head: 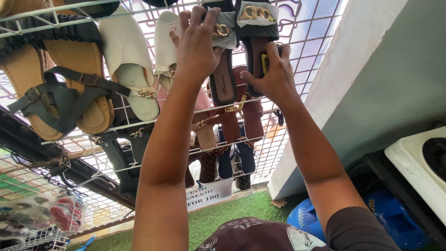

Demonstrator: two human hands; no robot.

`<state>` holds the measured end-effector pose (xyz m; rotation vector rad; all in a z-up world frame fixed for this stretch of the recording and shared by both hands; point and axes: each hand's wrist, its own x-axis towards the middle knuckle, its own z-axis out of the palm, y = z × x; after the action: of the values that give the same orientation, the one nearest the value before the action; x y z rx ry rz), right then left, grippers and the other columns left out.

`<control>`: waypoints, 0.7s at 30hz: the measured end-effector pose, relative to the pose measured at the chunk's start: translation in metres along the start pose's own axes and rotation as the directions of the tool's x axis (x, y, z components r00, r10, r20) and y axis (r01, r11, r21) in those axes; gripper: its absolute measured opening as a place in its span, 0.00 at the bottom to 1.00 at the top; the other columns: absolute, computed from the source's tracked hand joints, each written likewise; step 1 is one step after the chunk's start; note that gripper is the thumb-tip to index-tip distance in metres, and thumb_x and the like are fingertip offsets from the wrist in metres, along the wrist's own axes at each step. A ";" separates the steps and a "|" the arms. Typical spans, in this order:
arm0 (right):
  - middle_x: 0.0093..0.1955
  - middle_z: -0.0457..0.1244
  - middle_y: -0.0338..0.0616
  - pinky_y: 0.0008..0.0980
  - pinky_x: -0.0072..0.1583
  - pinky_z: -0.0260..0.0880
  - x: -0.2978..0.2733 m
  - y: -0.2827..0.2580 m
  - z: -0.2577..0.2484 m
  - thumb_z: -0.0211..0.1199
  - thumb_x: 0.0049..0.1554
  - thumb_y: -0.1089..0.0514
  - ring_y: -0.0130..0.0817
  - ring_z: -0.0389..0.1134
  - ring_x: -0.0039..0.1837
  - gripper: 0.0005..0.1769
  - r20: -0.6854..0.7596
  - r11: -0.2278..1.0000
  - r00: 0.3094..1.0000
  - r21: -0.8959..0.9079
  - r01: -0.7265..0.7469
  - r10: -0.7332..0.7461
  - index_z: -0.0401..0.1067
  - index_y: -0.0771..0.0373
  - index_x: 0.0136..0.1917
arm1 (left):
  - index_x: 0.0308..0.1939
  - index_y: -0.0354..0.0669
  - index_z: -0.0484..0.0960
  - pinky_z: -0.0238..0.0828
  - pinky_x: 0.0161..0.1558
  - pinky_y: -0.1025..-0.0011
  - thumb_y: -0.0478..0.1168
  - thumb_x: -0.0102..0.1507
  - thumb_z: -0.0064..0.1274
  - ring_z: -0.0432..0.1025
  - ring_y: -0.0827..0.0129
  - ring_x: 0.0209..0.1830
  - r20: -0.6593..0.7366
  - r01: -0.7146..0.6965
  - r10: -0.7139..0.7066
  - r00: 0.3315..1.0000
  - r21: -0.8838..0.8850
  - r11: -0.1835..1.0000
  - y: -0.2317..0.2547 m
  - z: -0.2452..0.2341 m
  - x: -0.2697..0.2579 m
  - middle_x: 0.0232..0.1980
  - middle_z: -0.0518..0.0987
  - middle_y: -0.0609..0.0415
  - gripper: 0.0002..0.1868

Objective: The person cleans several pairs of shoes one at a time by hand using a cloth, wiping the exterior surfaces before hanging each pair back onto a wire display rack.

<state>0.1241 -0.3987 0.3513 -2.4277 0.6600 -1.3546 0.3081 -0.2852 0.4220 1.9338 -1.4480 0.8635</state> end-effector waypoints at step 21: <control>0.56 0.60 0.49 0.38 0.64 0.68 -0.038 0.001 -0.021 0.74 0.68 0.46 0.45 0.65 0.61 0.20 -0.447 0.980 0.877 0.011 0.201 -0.175 0.72 0.62 0.56 | 0.69 0.48 0.75 0.62 0.65 0.51 0.40 0.55 0.77 0.58 0.48 0.63 -0.349 -0.144 0.022 0.937 -0.327 0.934 0.007 -0.037 -0.040 0.61 0.69 0.48 0.40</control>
<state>0.0884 -0.3808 0.3346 -2.1916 0.4794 -2.0128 0.2869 -0.2347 0.4150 1.3909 -1.3722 0.8623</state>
